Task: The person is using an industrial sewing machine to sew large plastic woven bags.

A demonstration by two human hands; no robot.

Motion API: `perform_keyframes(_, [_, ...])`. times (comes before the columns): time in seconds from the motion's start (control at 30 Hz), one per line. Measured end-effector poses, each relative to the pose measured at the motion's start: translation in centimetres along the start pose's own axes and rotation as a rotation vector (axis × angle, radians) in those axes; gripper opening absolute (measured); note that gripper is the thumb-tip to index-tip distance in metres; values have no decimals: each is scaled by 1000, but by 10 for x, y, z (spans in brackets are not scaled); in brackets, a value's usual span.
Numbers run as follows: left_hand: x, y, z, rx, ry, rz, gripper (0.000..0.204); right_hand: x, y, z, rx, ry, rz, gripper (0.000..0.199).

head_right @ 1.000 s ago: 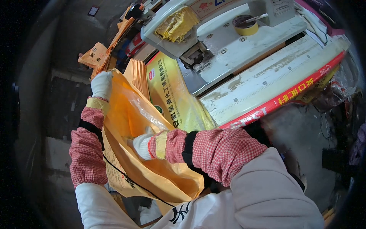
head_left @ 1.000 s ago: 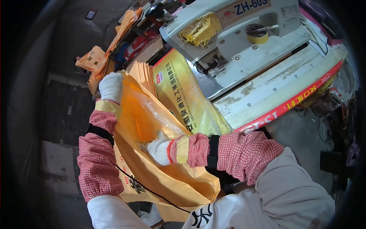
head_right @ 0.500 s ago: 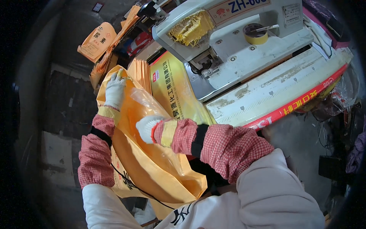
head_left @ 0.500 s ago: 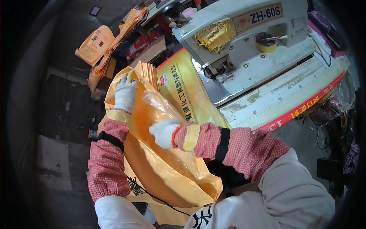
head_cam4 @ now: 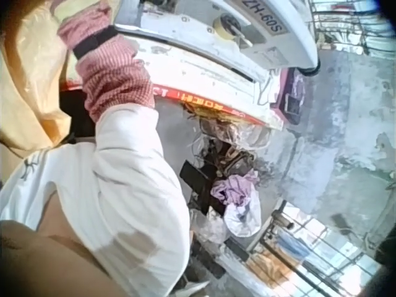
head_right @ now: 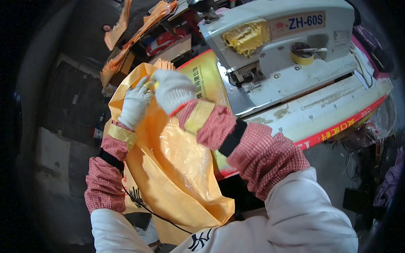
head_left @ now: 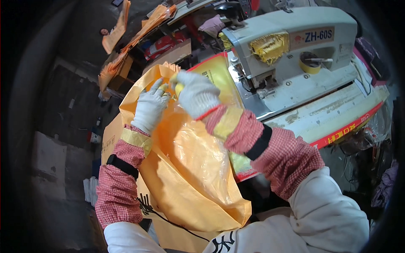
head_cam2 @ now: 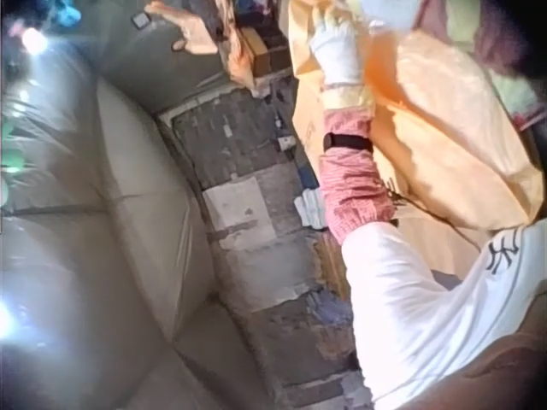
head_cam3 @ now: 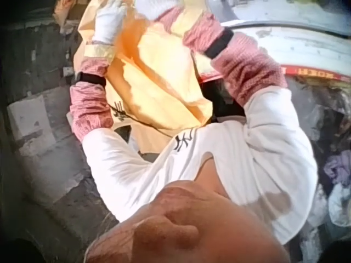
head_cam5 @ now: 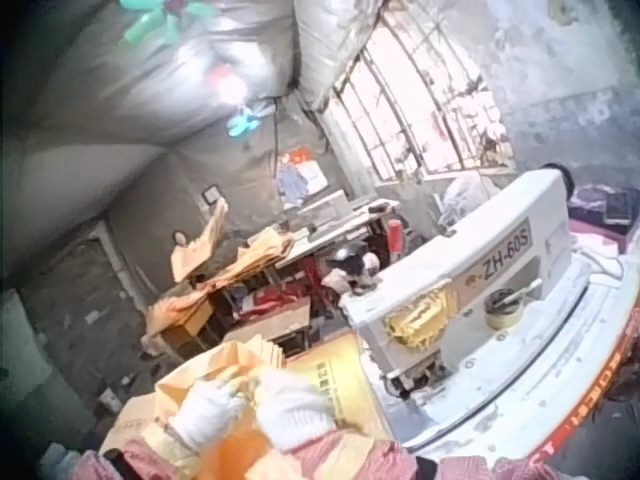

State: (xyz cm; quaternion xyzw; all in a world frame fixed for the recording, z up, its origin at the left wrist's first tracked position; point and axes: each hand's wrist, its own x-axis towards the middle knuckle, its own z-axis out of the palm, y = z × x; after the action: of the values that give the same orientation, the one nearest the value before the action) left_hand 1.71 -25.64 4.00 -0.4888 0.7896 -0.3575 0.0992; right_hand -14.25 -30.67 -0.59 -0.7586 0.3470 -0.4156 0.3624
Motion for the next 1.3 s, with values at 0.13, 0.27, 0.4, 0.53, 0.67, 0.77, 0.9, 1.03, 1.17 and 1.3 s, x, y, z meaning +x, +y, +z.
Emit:
perform_keyframes(0.13, [-1,-6,-6,13,27,16,15,39,-4,11,-317,309,-262,27])
perform_keyframes(0.27, [-1,-14,-14,28,79,87,13,61,-6,31,-646,336,-343,28])
perform_keyframes(0.4, [-4,-19,-18,22,48,85,13,77,-11,38,-719,193,-245,33])
perform_keyframes(0.53, [-11,-19,-15,83,9,68,12,83,-13,40,-749,196,-310,29])
perform_keyframes(0.67, [-21,-13,-9,12,-67,162,12,81,-9,39,-675,293,-449,21])
perform_keyframes(0.77, [-27,-11,-9,-77,-192,80,13,78,-7,33,-497,280,-431,16])
perform_keyframes(0.9, [-23,-21,-13,1,-54,-112,14,77,-12,15,-280,92,-264,18])
perform_keyframes(1.03, [-4,-38,-17,-18,245,-417,10,80,-21,-3,1,-91,-133,23])
perform_keyframes(1.17, [8,-43,-24,64,229,-525,10,82,-20,-7,-43,-87,-186,25])
perform_keyframes(1.3, [24,-47,-38,169,142,-347,8,75,-26,-11,-44,-152,-179,27])
